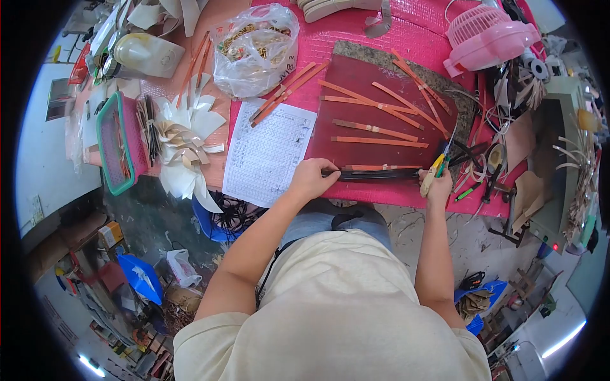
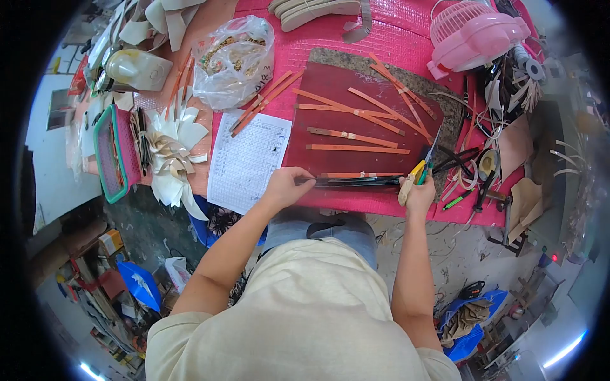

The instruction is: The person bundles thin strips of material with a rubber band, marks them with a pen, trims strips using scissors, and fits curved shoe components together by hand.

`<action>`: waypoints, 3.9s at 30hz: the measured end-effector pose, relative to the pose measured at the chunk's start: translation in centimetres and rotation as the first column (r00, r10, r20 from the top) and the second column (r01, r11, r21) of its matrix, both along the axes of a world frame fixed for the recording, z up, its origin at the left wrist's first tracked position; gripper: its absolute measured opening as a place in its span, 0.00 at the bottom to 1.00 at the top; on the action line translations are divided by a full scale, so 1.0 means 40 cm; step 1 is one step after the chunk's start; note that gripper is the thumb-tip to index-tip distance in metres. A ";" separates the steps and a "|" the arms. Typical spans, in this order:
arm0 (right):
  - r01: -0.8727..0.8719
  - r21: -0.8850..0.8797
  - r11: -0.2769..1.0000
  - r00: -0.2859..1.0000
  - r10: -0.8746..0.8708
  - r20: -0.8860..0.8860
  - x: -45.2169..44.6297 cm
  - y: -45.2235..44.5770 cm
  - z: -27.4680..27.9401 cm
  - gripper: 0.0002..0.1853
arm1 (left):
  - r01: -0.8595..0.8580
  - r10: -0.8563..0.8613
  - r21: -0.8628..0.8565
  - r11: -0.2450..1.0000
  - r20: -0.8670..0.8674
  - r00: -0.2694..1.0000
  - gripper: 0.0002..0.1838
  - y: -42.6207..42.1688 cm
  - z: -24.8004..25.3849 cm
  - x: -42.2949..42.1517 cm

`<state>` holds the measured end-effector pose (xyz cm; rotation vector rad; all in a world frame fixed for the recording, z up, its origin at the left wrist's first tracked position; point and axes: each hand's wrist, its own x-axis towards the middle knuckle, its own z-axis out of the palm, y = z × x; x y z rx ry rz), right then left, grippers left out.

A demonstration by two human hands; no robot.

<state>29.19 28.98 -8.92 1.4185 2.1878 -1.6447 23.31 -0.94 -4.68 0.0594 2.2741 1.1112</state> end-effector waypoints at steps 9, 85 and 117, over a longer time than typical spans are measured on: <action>-0.019 0.067 0.998 1.000 0.020 -0.014 0.005 0.001 -0.016 0.20 | 0.004 -0.009 -0.114 0.993 -0.041 0.999 0.09 0.018 0.011 0.008; -0.627 -0.057 0.777 0.779 0.623 -0.079 0.174 0.355 0.172 0.13 | -0.129 0.098 0.208 0.970 0.155 0.983 0.08 0.641 0.040 0.047; -0.661 -0.539 0.523 0.744 0.549 -0.380 0.122 0.088 0.255 0.17 | -0.375 0.178 0.311 0.873 0.513 0.840 0.13 0.396 0.184 0.259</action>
